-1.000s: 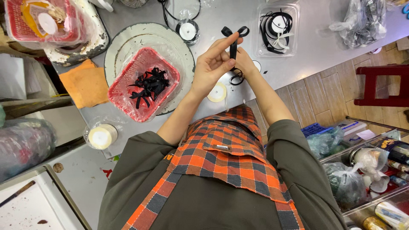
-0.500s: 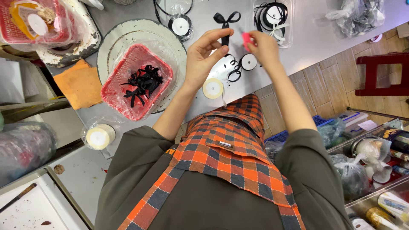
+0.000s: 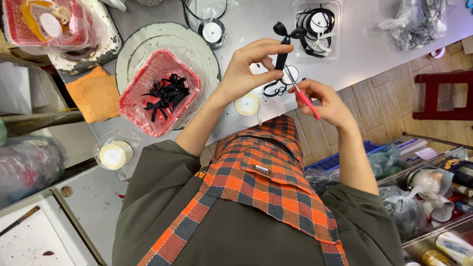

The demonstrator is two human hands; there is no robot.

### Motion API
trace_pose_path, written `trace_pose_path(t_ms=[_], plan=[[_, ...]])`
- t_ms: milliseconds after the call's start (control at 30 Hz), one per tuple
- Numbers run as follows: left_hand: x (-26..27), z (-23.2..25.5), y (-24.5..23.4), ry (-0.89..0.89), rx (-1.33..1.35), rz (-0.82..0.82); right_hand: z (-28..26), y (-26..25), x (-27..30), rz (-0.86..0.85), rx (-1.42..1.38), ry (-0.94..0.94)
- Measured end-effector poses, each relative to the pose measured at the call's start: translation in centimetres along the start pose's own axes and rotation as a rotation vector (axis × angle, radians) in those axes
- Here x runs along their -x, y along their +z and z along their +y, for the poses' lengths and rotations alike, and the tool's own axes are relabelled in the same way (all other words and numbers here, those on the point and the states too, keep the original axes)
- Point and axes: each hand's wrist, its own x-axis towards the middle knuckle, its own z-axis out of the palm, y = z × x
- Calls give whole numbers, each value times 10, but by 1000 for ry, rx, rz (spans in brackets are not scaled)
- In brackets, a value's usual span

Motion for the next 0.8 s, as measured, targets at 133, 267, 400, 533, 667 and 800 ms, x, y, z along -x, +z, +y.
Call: trace_pose_path(t_ms=[133,267,400,533,667,800], plan=[[3,6,1,-120,117,-76,5,12,7,8,-4,-53],[1,10,-4,-105,126,-147,7,22,10,63,-50,-66],[4,10,-5,-122,160,-176,6,26,12,62,-69,-83],[4,13,-8,-144,165,-161,3,30,10,106,-69,-42],[6,15,-12,-176,191,-162,7,35,12,115,-152,-2],[8,17,-16,-65,85,-115,20,31,8,128,-146,-46]])
